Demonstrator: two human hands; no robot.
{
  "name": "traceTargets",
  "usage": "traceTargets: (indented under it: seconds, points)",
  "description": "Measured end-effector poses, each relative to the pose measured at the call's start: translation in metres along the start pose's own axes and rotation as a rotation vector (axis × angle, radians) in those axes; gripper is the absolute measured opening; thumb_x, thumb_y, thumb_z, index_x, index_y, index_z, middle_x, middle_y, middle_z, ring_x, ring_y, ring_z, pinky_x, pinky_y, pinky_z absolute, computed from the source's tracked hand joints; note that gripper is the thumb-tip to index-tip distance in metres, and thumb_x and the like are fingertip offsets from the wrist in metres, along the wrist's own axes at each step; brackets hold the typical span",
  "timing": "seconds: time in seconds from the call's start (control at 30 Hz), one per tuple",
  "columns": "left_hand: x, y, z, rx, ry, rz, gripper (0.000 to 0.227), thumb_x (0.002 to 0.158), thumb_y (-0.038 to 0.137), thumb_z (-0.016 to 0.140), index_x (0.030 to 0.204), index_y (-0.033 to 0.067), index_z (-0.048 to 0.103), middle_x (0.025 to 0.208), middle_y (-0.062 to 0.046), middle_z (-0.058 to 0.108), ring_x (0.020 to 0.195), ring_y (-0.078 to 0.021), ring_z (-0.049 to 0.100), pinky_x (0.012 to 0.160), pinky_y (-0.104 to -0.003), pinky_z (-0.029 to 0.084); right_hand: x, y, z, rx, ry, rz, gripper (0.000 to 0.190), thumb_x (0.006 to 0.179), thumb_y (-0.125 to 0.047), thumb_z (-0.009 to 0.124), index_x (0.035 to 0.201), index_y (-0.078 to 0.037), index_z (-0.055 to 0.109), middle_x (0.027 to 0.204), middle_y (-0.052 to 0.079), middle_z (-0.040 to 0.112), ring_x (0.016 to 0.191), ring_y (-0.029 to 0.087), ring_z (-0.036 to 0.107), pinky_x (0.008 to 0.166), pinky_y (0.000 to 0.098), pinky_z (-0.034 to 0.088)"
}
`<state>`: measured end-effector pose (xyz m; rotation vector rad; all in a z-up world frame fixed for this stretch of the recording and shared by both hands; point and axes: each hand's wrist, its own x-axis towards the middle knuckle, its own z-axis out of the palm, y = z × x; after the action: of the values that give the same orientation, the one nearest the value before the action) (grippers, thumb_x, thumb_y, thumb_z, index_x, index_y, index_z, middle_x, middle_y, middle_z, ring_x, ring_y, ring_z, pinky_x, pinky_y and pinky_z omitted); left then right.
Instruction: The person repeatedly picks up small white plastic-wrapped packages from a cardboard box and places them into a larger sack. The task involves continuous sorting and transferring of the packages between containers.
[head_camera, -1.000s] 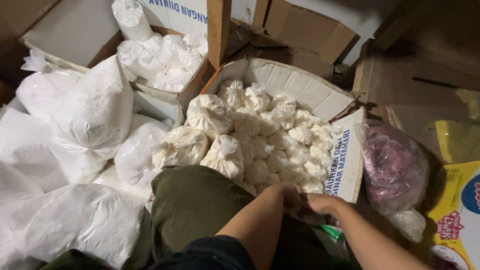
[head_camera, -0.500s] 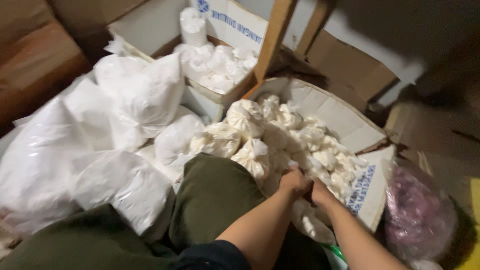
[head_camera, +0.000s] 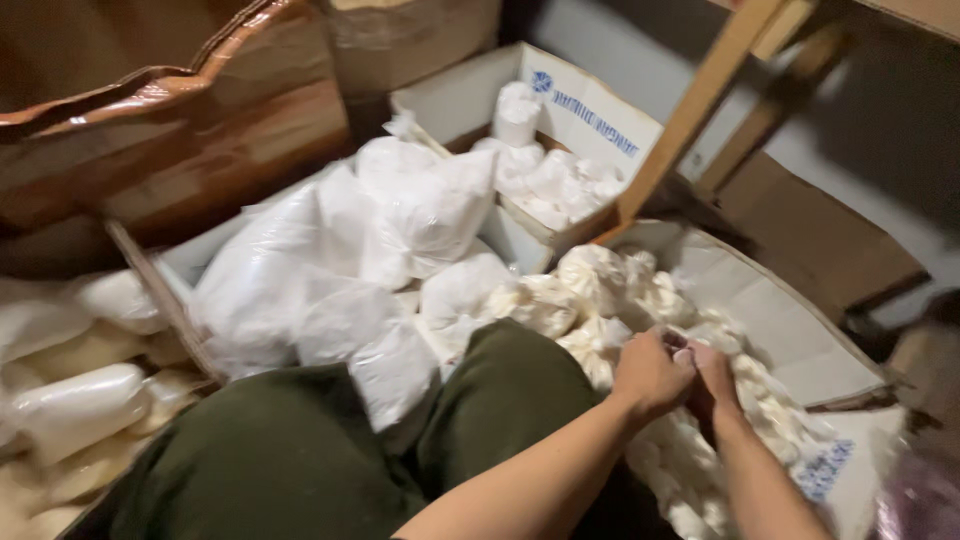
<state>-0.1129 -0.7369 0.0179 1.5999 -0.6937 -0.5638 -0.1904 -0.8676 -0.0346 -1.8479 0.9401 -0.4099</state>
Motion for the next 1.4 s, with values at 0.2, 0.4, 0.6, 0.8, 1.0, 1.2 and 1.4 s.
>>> traceTargets:
  seconds: [0.2, 0.4, 0.6, 0.8, 1.0, 1.2, 1.4]
  points:
    - [-0.019, 0.039, -0.066, -0.195, 0.114, 0.036, 0.033, 0.087, 0.021, 0.062, 0.108, -0.0027, 0.07, 0.098, -0.02, 0.074, 0.092, -0.0306, 0.073, 0.086, -0.039, 0.057, -0.034, -0.109, 0.036, 0.045, 0.004, -0.147, 0.032, 0.092, -0.006, 0.056, 0.116, 0.0, 0.077, 0.099, 0.005, 0.075, 0.087, 0.013, 0.065, 0.077, 0.0279, 0.051]
    - [-0.046, 0.063, -0.141, -0.2, 0.233, 0.011, 0.033, 0.086, 0.022, 0.059, 0.109, 0.0017, 0.071, 0.098, -0.017, 0.076, 0.091, -0.0281, 0.074, 0.086, -0.038, 0.057, -0.061, -0.174, 0.083, 0.087, -0.121, -0.27, 0.032, 0.092, -0.003, 0.059, 0.121, -0.001, 0.073, 0.104, 0.007, 0.077, 0.088, 0.011, 0.067, 0.077, 0.0241, 0.052]
    - [-0.081, 0.064, -0.202, -0.098, 0.41, 0.031, 0.033, 0.086, 0.024, 0.062, 0.111, 0.0047, 0.073, 0.103, -0.015, 0.076, 0.092, -0.0296, 0.074, 0.088, -0.04, 0.056, -0.07, -0.202, 0.134, 0.224, -0.378, -0.245, 0.033, 0.093, -0.003, 0.059, 0.124, 0.002, 0.069, 0.109, 0.01, 0.076, 0.088, 0.013, 0.066, 0.07, 0.026, 0.051]
    - [-0.125, 0.052, -0.275, -0.108, 0.61, 0.11, 0.032, 0.088, 0.023, 0.063, 0.112, 0.0035, 0.071, 0.106, -0.015, 0.074, 0.094, -0.0298, 0.075, 0.086, -0.039, 0.06, -0.091, -0.244, 0.191, 0.116, -0.549, -0.246, 0.031, 0.094, -0.009, 0.066, 0.124, -0.001, 0.066, 0.1, 0.01, 0.071, 0.08, 0.013, 0.065, 0.061, 0.0243, 0.045]
    - [-0.165, 0.043, -0.349, 0.046, 0.838, 0.141, 0.027, 0.089, 0.021, 0.064, 0.108, 0.0045, 0.072, 0.102, -0.017, 0.077, 0.095, -0.0297, 0.075, 0.084, -0.039, 0.058, -0.144, -0.3, 0.269, -0.019, -0.786, -0.31, 0.035, 0.094, -0.013, 0.062, 0.129, -0.007, 0.067, 0.102, 0.008, 0.074, 0.074, 0.012, 0.059, 0.059, 0.0243, 0.045]
    - [-0.209, 0.034, -0.411, 0.075, 1.013, -0.009, 0.024, 0.091, 0.021, 0.06, 0.107, 0.0068, 0.07, 0.099, -0.013, 0.078, 0.089, -0.0263, 0.078, 0.082, -0.037, 0.06, -0.197, -0.336, 0.354, 0.107, -1.124, -0.374, 0.045, 0.089, -0.011, 0.061, 0.133, -0.006, 0.065, 0.11, 0.002, 0.075, 0.077, 0.008, 0.067, 0.062, 0.0242, 0.053]
    - [-0.269, 0.009, -0.462, 0.132, 1.19, -0.039, 0.023, 0.089, 0.019, 0.061, 0.107, 0.0074, 0.071, 0.099, -0.014, 0.078, 0.092, -0.0272, 0.076, 0.084, -0.038, 0.059, -0.244, -0.341, 0.427, 0.039, -1.225, -0.408, 0.036, 0.092, -0.016, 0.064, 0.125, -0.004, 0.064, 0.092, 0.006, 0.071, 0.066, 0.012, 0.062, 0.053, 0.0256, 0.05]
